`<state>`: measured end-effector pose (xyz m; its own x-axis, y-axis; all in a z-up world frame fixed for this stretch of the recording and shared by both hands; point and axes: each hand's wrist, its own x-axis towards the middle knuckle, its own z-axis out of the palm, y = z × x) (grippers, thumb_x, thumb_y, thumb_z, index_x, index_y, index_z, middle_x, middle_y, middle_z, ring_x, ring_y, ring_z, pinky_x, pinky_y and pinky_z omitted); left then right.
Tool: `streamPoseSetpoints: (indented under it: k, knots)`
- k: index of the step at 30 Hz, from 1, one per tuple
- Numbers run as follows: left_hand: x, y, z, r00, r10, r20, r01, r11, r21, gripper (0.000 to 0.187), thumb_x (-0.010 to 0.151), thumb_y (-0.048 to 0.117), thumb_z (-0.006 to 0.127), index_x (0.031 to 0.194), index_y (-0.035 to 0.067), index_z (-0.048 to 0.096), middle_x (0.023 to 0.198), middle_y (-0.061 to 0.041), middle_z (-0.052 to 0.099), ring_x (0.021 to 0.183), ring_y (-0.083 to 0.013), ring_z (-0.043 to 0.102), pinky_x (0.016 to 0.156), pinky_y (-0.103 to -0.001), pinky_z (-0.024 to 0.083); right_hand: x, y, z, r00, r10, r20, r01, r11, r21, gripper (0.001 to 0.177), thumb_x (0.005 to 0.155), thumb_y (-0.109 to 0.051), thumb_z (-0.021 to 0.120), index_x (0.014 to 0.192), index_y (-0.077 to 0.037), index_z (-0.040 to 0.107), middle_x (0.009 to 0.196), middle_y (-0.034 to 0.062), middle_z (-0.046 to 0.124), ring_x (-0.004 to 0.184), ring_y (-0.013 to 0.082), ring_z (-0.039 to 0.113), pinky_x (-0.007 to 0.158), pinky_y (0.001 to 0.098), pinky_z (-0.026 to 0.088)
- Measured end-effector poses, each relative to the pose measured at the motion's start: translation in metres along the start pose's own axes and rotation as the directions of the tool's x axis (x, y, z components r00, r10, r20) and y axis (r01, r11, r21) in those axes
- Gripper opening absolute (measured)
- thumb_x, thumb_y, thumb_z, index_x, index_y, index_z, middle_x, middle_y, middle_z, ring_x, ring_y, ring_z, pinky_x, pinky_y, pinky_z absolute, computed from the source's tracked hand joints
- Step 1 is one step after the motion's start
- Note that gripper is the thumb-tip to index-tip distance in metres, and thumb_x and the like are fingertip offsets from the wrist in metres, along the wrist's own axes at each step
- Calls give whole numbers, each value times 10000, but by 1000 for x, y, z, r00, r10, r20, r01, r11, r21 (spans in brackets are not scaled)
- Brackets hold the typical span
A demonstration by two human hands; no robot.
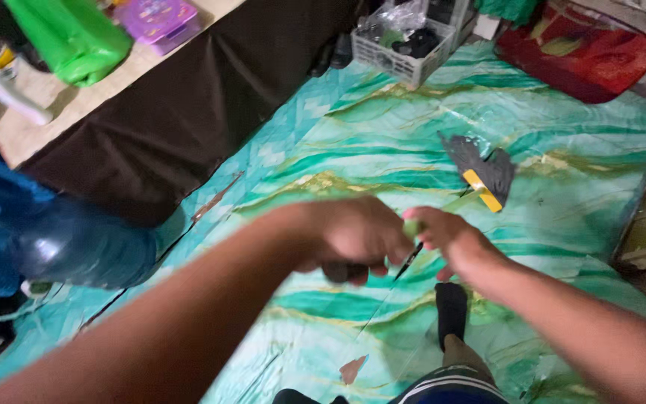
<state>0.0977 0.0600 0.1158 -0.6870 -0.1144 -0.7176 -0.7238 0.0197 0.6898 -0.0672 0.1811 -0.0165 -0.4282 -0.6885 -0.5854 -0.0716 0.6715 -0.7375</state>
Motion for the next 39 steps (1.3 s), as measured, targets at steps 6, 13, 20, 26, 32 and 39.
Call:
streamPoseSetpoints:
  k: [6,13,20,26,32,39]
  knots:
    - [-65,-33,-12,949,278,-150,-305,682,-665,693,821,498,645,1344,50,569,1027,-98,721,867,-196,693,774,-379,555,49,6,-4,923,-383,25,293,659,-693,635,992,-554,431,1490,-159,429,1269,163,687,1097,382,686,878,512,567]
    - [-17,-35,41,395,335,-856,-799,586,-139,556,804,471,791,1134,55,624,931,-46,636,857,-174,573,758,-366,503,20,-80,6,922,-388,6,161,369,-916,573,1012,-634,444,1455,-276,509,1338,249,564,1203,468,575,961,570,499]
    - [-22,-31,10,266,-128,-955,-952,124,-281,333,777,278,768,741,75,506,678,-51,540,627,-209,607,680,-403,545,-35,-119,50,919,-367,147,323,485,-813,488,998,-517,509,1184,-69,558,1141,194,690,1098,414,673,948,550,510]
    - [-30,-30,-7,347,-69,-935,-927,124,-354,279,796,189,697,630,76,504,591,-39,414,591,-209,459,702,-399,487,-10,-101,45,796,-522,306,556,431,-711,322,992,-341,555,1156,-68,509,1124,196,654,1060,427,633,862,558,502]
    - [-7,-23,-16,382,-10,-924,-921,82,-381,218,794,121,626,646,74,473,600,-40,392,615,-222,459,721,-417,495,6,-90,22,781,-527,336,586,430,-687,309,1022,-333,510,1169,-63,491,1044,213,681,992,443,671,826,557,538]
    - [70,3,13,526,-61,-848,-844,82,-530,143,808,142,606,700,64,554,619,-83,499,688,-273,603,772,-427,502,36,-46,-44,896,-355,266,422,500,-756,325,1014,-351,507,1177,-71,512,1097,220,681,1052,452,653,865,572,523]
